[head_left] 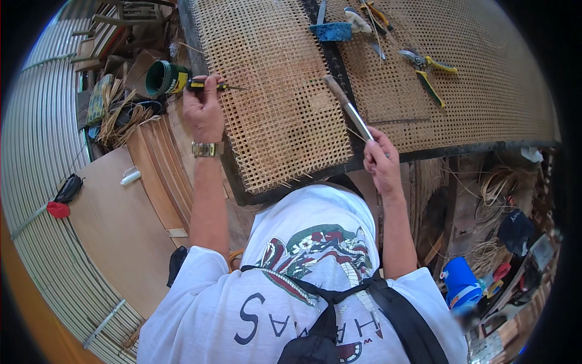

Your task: Repairing and securing rattan weaving on a furniture frame using a punch and screwdriver.

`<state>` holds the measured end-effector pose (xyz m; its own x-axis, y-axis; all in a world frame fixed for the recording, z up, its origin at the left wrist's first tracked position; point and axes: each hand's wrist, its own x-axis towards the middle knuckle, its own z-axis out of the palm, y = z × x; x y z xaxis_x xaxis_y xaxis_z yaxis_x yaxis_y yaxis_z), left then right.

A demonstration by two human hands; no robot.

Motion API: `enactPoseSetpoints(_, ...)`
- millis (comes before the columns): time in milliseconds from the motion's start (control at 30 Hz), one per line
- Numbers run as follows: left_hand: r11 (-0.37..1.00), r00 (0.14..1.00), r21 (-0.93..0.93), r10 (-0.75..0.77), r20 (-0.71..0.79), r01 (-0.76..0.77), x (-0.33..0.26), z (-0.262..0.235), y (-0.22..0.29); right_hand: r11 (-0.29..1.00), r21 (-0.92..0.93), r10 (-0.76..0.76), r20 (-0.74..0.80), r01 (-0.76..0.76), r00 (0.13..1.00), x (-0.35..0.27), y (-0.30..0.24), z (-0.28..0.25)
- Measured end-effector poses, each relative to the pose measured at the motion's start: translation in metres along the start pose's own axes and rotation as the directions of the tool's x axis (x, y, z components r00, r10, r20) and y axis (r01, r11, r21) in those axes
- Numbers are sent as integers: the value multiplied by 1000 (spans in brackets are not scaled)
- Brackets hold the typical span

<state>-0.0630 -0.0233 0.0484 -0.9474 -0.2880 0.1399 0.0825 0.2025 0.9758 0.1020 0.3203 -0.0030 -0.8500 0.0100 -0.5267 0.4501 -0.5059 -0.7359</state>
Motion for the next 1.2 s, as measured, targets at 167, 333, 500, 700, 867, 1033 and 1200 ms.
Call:
enactPoseSetpoints(167, 996, 995, 20, -90, 50, 89, -4, -4, -6, 999, 12, 44, -73, -43, 996, -13, 2, -23)
enactPoseSetpoints(333, 996, 993, -47, -78, 84, 82, -7, 22, -17, 992, -65, 105, -25, -107, 994, -15, 1, 2)
enactPoseSetpoints(500, 945, 982, 312, 40, 184, -97, -7, 43, -23, 959, -277, 130, 223, -65, 966, -1, 5, 33)
enactPoseSetpoints(700, 870, 967, 459, 77, 241, -183, 1, 57, -9, 933, -356, 60, 290, 49, 955, 40, 4, 66)
enactPoseSetpoints(867, 940, 979, 315, 73, 191, -132, 15, 48, -26, 925, -354, 9, 392, 142, 920, 27, -5, 71)
enactPoseSetpoints(1033, 969, 981, 227, 50, 189, -93, 17, 54, -30, 944, -322, 33, 305, 70, 952, 39, 9, 64)
enactPoseSetpoints(1200, 938, 981, 325, 61, 185, -120, 24, 50, -32, 910, -400, 84, 428, 106, 900, 30, -8, 65)
